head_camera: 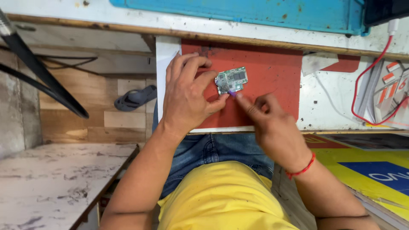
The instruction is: The person uses a hot air gun to heat a small circuit board placed on a red mat, then switches to a toothbrush to scrub the board's surface. The person continues to clean the board with the toothbrush for the remainder of the clip.
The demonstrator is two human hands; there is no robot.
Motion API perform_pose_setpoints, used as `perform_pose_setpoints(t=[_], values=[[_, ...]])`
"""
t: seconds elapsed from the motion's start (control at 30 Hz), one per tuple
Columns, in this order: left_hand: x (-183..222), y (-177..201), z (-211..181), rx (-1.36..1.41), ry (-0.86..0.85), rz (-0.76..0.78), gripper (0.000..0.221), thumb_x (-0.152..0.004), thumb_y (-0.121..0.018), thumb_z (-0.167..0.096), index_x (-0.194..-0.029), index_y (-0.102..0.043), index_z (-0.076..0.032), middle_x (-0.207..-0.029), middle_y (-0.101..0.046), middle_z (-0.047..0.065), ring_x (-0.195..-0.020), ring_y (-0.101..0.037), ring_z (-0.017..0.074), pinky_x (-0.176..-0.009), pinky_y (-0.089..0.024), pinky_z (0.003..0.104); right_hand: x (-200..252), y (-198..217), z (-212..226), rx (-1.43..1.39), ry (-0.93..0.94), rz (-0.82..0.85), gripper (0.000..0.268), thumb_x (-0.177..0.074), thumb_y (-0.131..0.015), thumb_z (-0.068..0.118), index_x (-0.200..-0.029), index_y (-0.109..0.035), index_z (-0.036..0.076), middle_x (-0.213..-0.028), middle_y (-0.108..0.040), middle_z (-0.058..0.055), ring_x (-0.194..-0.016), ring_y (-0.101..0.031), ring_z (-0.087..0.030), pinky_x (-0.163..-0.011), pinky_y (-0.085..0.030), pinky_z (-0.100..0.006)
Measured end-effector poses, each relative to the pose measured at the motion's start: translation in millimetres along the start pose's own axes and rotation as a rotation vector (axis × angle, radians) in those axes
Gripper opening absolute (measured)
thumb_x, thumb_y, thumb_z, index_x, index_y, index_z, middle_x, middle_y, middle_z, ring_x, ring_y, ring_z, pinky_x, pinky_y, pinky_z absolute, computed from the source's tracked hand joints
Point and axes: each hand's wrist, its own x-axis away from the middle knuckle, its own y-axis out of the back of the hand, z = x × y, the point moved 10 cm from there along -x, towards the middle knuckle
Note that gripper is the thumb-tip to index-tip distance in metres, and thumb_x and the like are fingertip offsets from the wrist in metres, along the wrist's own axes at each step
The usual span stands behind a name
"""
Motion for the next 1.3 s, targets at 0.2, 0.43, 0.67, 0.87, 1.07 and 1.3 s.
perform_pose_setpoints(t=[0.2,0.43,0.67,0.87,1.07,1.3], values=[[-2,1,-3,-0.033,-0.027,-0.008,0.048,-0.066,-0.091,-0.027,-0.105,-0.074,-0.005,-0.119,-0.061,0.011,-0.122,-0.053,0.0326,-0.112,-0.037,0.054,0,0,-2,-0.052,0.055,0.031,0.067,-0.079,-0.059,-0.005,-0.142,-0.061,0.017,-0.105,-0.061,-0.015,-0.076,-0.067,-0.035,-0.063,-0.055,-0.045],[-7,4,-8,-0.039,-0.009,0.016,0.048,-0.064,-0.090,-0.030,-0.102,-0.071,-0.006,-0.120,-0.061,0.009,-0.121,-0.053,0.0313,-0.110,-0.035,0.052,-7,4,-4,-0.011,-0.001,0.035,0.065,-0.080,-0.062,-0.001,-0.141,-0.062,0.024,-0.102,-0.062,-0.011,-0.071,-0.067,-0.033,-0.061,-0.055,-0.045],[-6,-1,-5,-0.053,0.016,0.019,0.046,-0.065,-0.090,-0.031,-0.100,-0.070,-0.009,-0.119,-0.060,0.007,-0.121,-0.051,0.0304,-0.109,-0.035,0.051,0,-3,-10,-0.051,0.076,0.067,0.062,-0.081,-0.062,0.002,-0.139,-0.063,0.024,-0.103,-0.063,-0.012,-0.069,-0.067,-0.034,-0.059,-0.055,-0.045],[-10,-5,-9,-0.121,0.045,0.067,0.051,-0.063,-0.091,-0.035,-0.098,-0.066,-0.008,-0.126,-0.053,0.013,-0.127,-0.043,0.0353,-0.108,-0.032,0.052,0,7,-22,-0.038,-0.089,-0.039,0.063,-0.085,-0.059,-0.001,-0.144,-0.060,0.021,-0.103,-0.062,-0.014,-0.071,-0.067,-0.037,-0.062,-0.054,-0.048],[-10,-7,-9,-0.117,0.064,0.087,0.052,-0.061,-0.091,-0.036,-0.098,-0.066,-0.009,-0.126,-0.053,0.011,-0.127,-0.042,0.0347,-0.107,-0.031,0.052,0,25,-13,0.020,-0.024,-0.186,0.056,-0.091,-0.058,0.000,-0.143,-0.061,0.021,-0.106,-0.061,-0.014,-0.080,-0.067,-0.038,-0.064,-0.054,-0.047],[-7,-3,-7,-0.081,0.068,0.059,0.051,-0.062,-0.091,-0.036,-0.099,-0.067,-0.009,-0.126,-0.054,0.010,-0.127,-0.044,0.0332,-0.108,-0.032,0.051,4,10,-14,0.030,-0.116,-0.031,0.061,-0.086,-0.058,0.000,-0.142,-0.061,0.025,-0.107,-0.062,-0.015,-0.074,-0.067,-0.039,-0.063,-0.054,-0.049]])
